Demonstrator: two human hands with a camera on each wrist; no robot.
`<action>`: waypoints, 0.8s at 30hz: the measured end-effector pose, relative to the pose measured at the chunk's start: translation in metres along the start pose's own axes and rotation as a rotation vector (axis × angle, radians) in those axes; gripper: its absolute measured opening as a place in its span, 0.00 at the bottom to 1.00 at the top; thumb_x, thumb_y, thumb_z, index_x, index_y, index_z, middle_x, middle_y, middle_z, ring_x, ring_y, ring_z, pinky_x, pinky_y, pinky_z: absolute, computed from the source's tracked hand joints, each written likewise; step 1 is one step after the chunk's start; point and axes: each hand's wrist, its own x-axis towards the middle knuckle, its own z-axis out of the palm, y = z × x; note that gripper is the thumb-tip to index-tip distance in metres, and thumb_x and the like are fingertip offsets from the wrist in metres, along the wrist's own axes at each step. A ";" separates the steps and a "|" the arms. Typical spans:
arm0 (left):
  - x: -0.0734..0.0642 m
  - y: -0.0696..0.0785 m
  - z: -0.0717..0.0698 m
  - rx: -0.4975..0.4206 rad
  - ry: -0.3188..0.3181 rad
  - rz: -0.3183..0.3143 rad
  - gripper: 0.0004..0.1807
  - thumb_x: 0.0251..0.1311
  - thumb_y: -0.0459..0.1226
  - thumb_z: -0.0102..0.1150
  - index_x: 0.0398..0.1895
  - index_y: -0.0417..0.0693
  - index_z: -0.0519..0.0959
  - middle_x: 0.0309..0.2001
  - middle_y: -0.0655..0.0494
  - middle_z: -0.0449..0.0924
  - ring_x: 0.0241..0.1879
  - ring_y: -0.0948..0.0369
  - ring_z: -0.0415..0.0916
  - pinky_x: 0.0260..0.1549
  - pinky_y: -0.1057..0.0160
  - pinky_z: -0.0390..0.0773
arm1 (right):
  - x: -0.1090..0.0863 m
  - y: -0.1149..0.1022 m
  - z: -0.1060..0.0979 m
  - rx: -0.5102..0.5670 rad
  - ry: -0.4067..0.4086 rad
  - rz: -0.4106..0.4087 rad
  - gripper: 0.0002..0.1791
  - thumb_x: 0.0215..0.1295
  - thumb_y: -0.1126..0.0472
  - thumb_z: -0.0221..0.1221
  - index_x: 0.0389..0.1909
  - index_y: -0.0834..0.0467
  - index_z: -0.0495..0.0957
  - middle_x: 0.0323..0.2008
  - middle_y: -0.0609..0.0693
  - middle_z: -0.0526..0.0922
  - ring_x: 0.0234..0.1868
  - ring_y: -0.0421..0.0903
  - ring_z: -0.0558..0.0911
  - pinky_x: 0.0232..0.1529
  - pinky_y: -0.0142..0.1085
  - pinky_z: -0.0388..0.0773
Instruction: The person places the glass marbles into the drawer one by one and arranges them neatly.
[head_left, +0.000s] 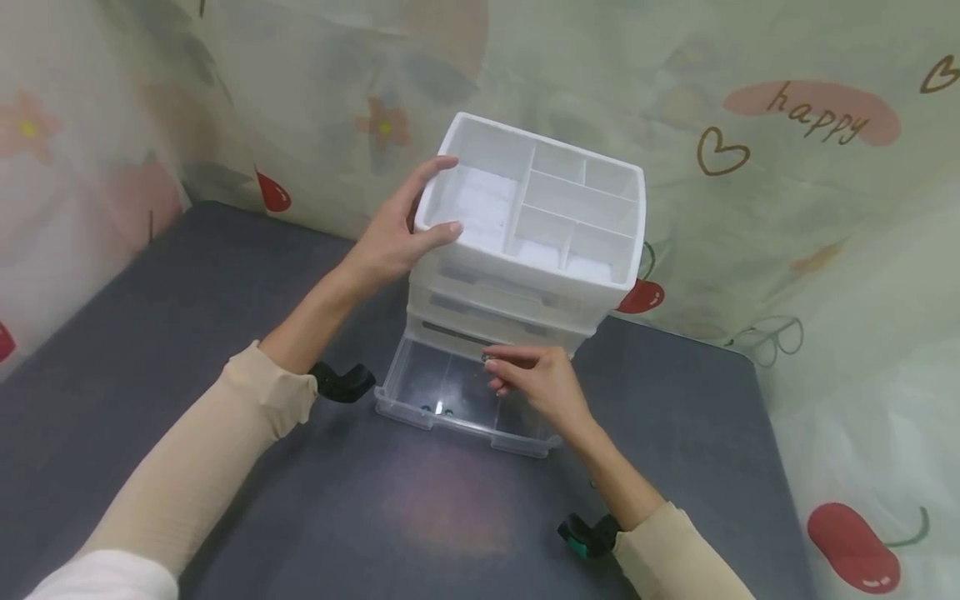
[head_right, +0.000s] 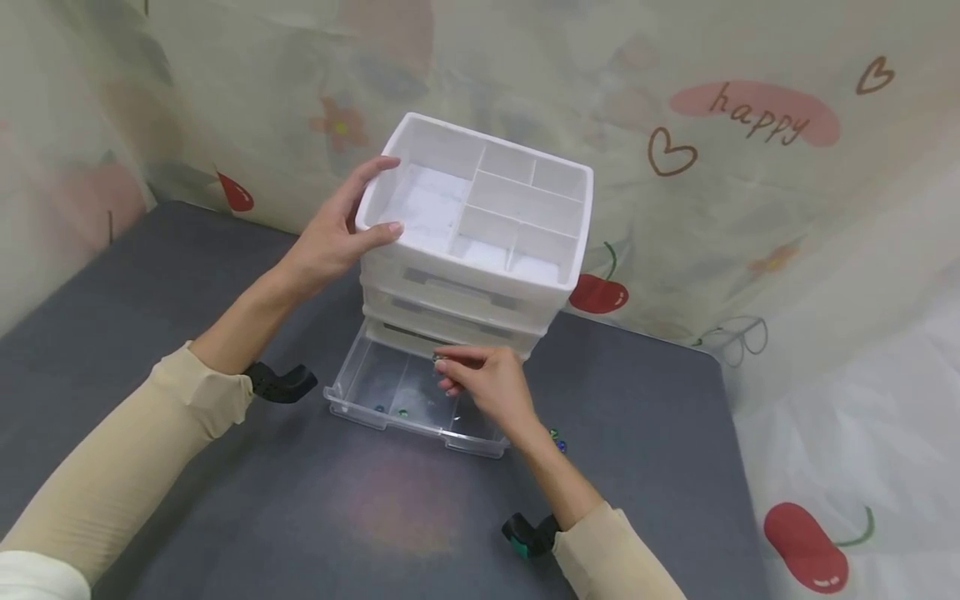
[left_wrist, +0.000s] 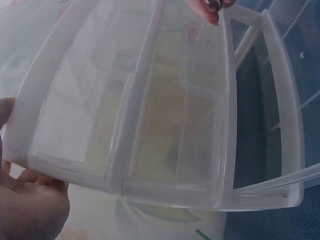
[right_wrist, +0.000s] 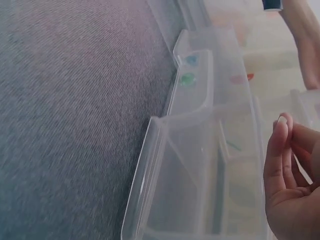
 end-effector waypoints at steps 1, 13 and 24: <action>0.000 0.000 0.000 -0.006 0.002 -0.002 0.35 0.57 0.27 0.54 0.67 0.42 0.53 0.63 0.51 0.55 0.55 0.46 0.60 0.39 0.62 0.70 | 0.003 0.002 0.001 0.007 -0.005 0.011 0.14 0.56 0.64 0.62 0.44 0.64 0.80 0.31 0.56 0.83 0.33 0.65 0.79 0.35 0.51 0.75; -0.001 0.001 0.000 -0.024 0.003 0.009 0.35 0.56 0.26 0.54 0.67 0.41 0.53 0.65 0.52 0.52 0.57 0.47 0.58 0.41 0.63 0.69 | 0.034 0.026 0.021 0.087 -0.008 0.106 0.17 0.54 0.64 0.63 0.45 0.66 0.79 0.35 0.68 0.80 0.28 0.50 0.83 0.31 0.39 0.78; -0.001 0.001 0.000 -0.048 0.011 -0.004 0.35 0.56 0.27 0.55 0.67 0.43 0.53 0.62 0.52 0.55 0.55 0.46 0.60 0.43 0.60 0.69 | 0.050 0.047 0.035 0.124 -0.052 0.211 0.17 0.55 0.67 0.62 0.46 0.69 0.77 0.37 0.66 0.80 0.26 0.44 0.82 0.31 0.36 0.78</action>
